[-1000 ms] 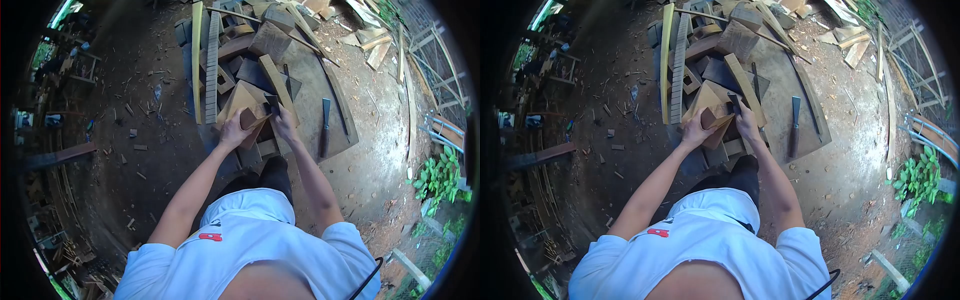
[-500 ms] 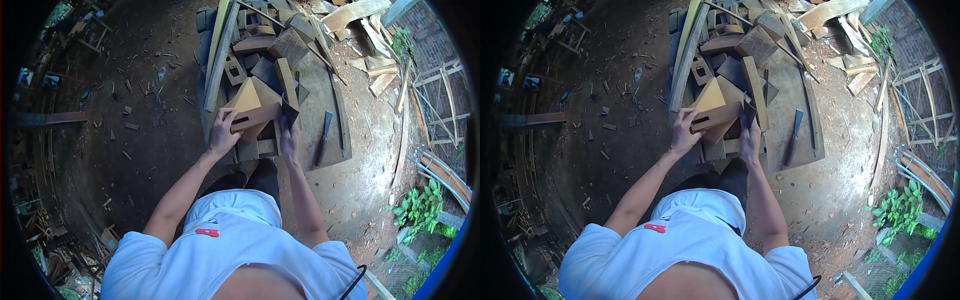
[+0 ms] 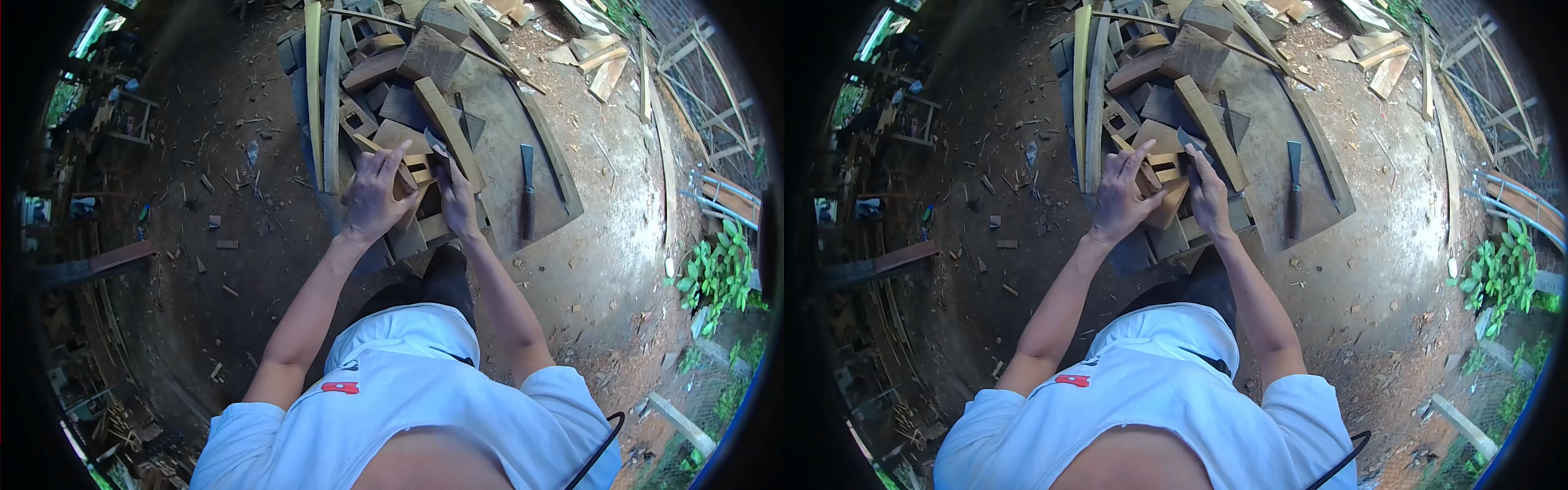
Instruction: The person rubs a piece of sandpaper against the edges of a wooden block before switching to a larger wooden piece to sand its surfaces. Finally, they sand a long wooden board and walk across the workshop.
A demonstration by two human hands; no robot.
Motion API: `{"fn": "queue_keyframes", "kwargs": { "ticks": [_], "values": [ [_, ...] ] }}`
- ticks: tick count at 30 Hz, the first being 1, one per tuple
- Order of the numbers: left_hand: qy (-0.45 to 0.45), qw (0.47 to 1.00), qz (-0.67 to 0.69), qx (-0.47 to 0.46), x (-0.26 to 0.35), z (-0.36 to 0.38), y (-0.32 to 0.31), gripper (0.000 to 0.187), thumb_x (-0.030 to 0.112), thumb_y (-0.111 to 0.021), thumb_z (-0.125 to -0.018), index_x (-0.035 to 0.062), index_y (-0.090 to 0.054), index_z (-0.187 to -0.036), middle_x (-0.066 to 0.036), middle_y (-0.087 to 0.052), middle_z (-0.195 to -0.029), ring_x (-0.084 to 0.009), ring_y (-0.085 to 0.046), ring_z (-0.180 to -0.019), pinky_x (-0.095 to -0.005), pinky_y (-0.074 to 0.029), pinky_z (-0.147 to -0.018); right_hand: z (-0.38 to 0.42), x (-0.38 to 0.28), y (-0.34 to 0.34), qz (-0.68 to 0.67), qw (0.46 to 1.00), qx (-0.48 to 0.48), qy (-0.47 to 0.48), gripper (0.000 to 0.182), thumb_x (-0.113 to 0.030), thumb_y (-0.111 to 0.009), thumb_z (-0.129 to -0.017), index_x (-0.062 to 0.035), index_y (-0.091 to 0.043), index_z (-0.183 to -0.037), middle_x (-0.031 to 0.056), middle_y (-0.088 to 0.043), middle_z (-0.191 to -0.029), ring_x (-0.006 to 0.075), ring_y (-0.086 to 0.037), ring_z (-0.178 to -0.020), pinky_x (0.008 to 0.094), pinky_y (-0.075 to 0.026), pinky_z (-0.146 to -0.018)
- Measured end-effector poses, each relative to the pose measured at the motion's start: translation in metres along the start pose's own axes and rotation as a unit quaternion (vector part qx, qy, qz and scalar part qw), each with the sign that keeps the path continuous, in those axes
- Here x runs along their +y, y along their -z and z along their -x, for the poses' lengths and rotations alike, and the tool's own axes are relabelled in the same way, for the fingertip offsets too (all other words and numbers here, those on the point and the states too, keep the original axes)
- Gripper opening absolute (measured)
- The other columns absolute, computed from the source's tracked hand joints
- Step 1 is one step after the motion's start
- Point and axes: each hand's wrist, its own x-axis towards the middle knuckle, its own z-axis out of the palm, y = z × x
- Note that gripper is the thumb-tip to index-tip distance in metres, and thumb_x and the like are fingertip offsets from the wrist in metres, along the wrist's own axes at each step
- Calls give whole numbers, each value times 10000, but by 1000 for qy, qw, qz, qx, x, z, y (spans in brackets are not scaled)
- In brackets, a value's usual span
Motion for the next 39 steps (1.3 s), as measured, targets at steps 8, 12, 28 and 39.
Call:
{"fn": "queue_keyframes", "kwargs": {
  "ticks": [8, 12, 28, 39],
  "values": [
    [-36, 998, 19, -51, -32, -10, -1, 1038, 202, -907, -559, 140, -339, -1425, -132, -486, -1196, -323, -468, -1198, -439, -406, -1018, 5, -4, 7, -9, 1000, -24, 7, 372, -111, -498, -980, -106, -514, -1352, 135, -535, -1372, 303, -440, -1335, 370, -353, -1096],
    [53, 993, 90, -53, -39, -13, -1, 1009, 213, -904, -551, 136, -350, -1391, -107, -534, -1165, -326, -493, -1125, -451, -413, -986, -12, 1, 1, -4, 999, -30, 19, 374, -115, -509, -967, -105, -521, -1340, 176, -552, -1326, 338, -494, -1269, 387, -408, -1047],
    [90, 991, 99, -11, -60, -9, -12, 726, 183, -877, -612, 57, -424, -1165, -129, -524, -1106, -301, -522, -1076, -417, -433, -923, -34, -30, -2, 74, 990, -118, 29, 380, -25, -543, -870, -81, -556, -1245, 204, -651, -1097, 375, -631, -1009, 438, -514, -846],
    [102, 993, 55, 17, -69, 4, -13, 670, 239, -829, -724, 56, -383, -1188, -173, -549, -1117, -311, -591, -1048, -423, -474, -895, -47, 24, 3, 86, 992, -79, -46, 252, -154, -489, -953, -92, -591, -1174, 235, -654, -967, 418, -628, -921, 476, -508, -779]
  ]
}}
